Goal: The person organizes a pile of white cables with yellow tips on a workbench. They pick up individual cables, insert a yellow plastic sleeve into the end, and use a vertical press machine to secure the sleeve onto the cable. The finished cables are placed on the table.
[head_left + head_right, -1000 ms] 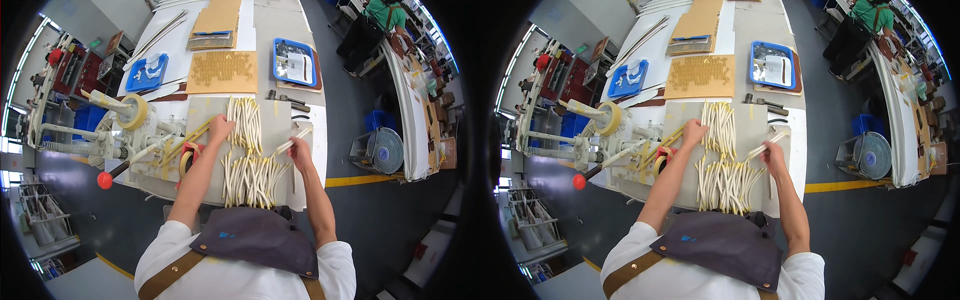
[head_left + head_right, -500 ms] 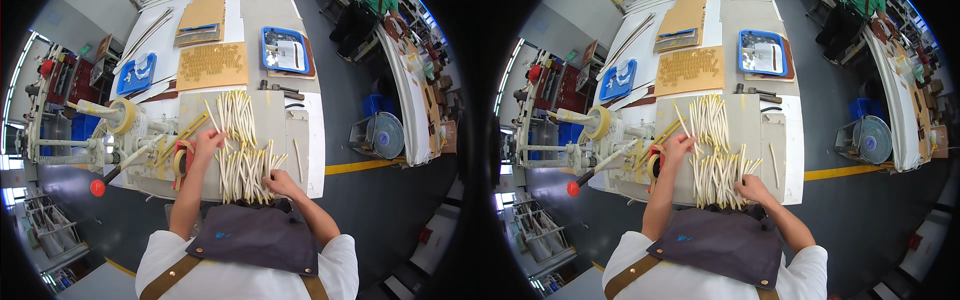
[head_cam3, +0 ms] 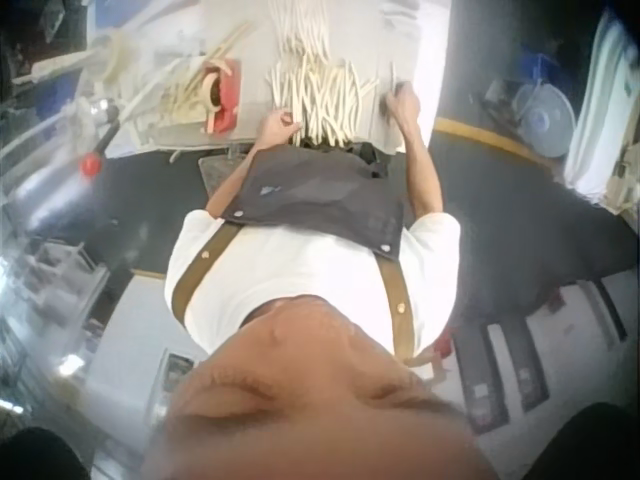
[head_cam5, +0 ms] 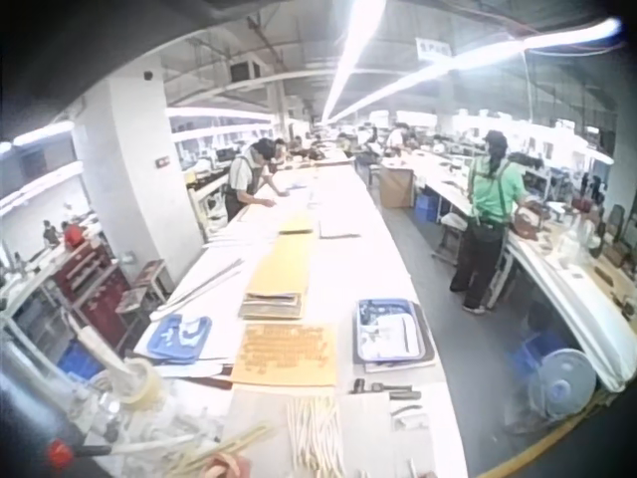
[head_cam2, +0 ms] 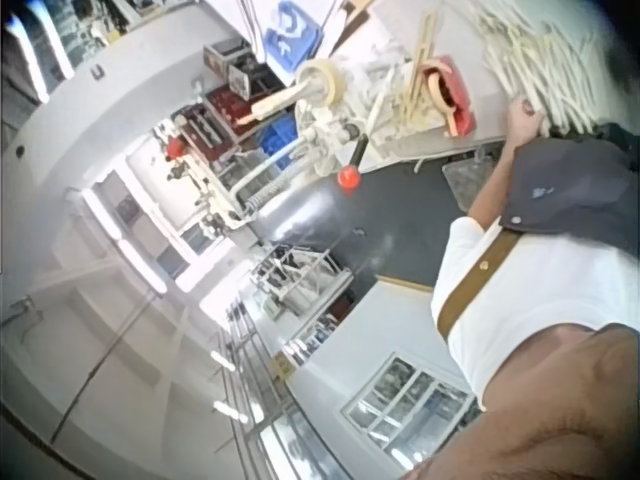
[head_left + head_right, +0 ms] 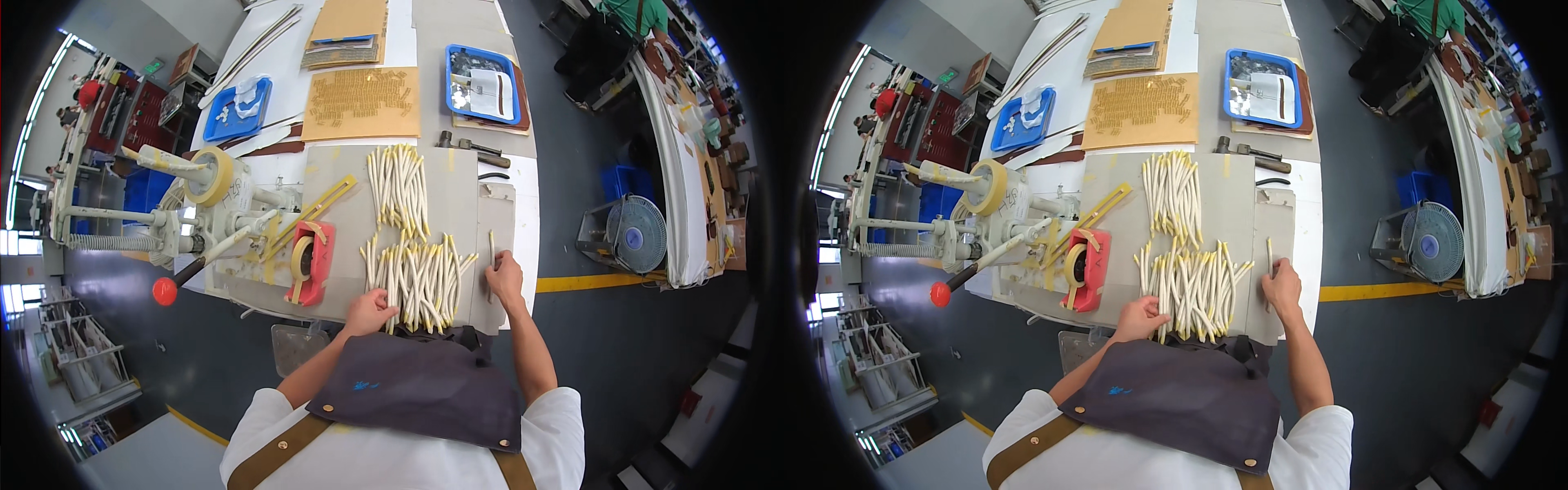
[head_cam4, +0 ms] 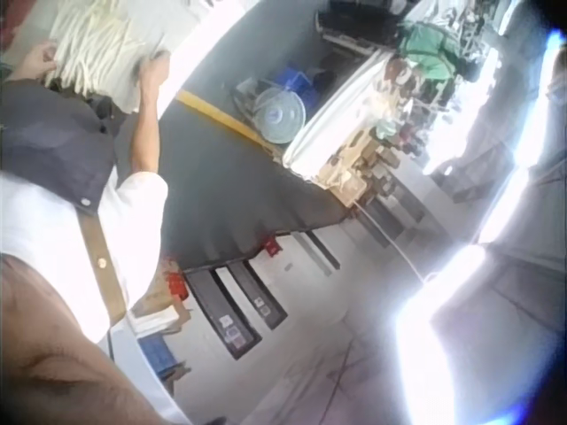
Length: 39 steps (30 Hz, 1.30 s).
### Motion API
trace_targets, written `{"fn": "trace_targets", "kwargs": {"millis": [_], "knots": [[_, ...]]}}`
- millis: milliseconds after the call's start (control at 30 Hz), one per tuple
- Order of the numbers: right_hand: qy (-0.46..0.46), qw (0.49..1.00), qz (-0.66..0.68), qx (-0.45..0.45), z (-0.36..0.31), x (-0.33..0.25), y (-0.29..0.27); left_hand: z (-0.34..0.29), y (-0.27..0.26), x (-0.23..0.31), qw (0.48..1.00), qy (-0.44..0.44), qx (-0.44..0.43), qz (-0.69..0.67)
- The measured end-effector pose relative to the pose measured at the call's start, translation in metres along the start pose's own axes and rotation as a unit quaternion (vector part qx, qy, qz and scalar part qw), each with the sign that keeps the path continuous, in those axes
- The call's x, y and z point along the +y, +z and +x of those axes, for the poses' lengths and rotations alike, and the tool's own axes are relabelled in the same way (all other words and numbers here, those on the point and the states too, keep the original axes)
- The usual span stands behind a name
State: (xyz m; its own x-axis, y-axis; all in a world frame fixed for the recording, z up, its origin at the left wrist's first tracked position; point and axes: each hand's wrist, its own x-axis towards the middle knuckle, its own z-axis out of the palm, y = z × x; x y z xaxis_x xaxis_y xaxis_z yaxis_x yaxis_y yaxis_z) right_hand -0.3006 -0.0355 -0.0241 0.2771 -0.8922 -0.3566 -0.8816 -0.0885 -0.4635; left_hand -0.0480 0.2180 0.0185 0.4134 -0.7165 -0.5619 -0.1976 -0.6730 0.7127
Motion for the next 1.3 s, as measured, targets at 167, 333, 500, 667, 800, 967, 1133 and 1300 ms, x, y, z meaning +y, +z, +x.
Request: {"fn": "trace_targets", "kwargs": {"millis": [167,333,500,667,800,967,1133,1300], "knots": [[-0.016,0.996,0.081,0.030,-0.011,-0.019,-0.002,-0.001,-0.016,0.024,0.998,-0.003,0.017,0.053],[-0.057,0.992,0.111,-0.017,-0.039,-0.040,0.023,0.026,-0.031,0.032,0.996,0.034,0.044,0.071],[-0.022,0.965,0.188,-0.181,-0.054,-0.034,0.033,0.111,-0.045,0.048,0.975,0.113,0.192,0.021],[-0.031,0.959,0.079,-0.270,-0.041,-0.057,-0.004,0.197,-0.056,0.063,0.935,0.121,0.321,0.084],[-0.148,0.958,-0.044,-0.242,-0.021,-0.050,-0.008,0.239,-0.064,0.064,0.955,0.023,0.277,0.106],[-0.116,0.968,-0.075,-0.210,0.000,-0.054,-0.020,0.250,-0.075,0.072,0.981,-0.075,0.178,-0.008],[-0.123,0.976,-0.105,-0.147,0.031,-0.066,-0.019,0.242,-0.082,0.067,0.973,-0.052,0.110,-0.198],[-0.157,0.980,0.112,-0.038,0.075,-0.105,0.004,0.198,-0.089,0.060,0.961,0.030,0.117,-0.250]]}}
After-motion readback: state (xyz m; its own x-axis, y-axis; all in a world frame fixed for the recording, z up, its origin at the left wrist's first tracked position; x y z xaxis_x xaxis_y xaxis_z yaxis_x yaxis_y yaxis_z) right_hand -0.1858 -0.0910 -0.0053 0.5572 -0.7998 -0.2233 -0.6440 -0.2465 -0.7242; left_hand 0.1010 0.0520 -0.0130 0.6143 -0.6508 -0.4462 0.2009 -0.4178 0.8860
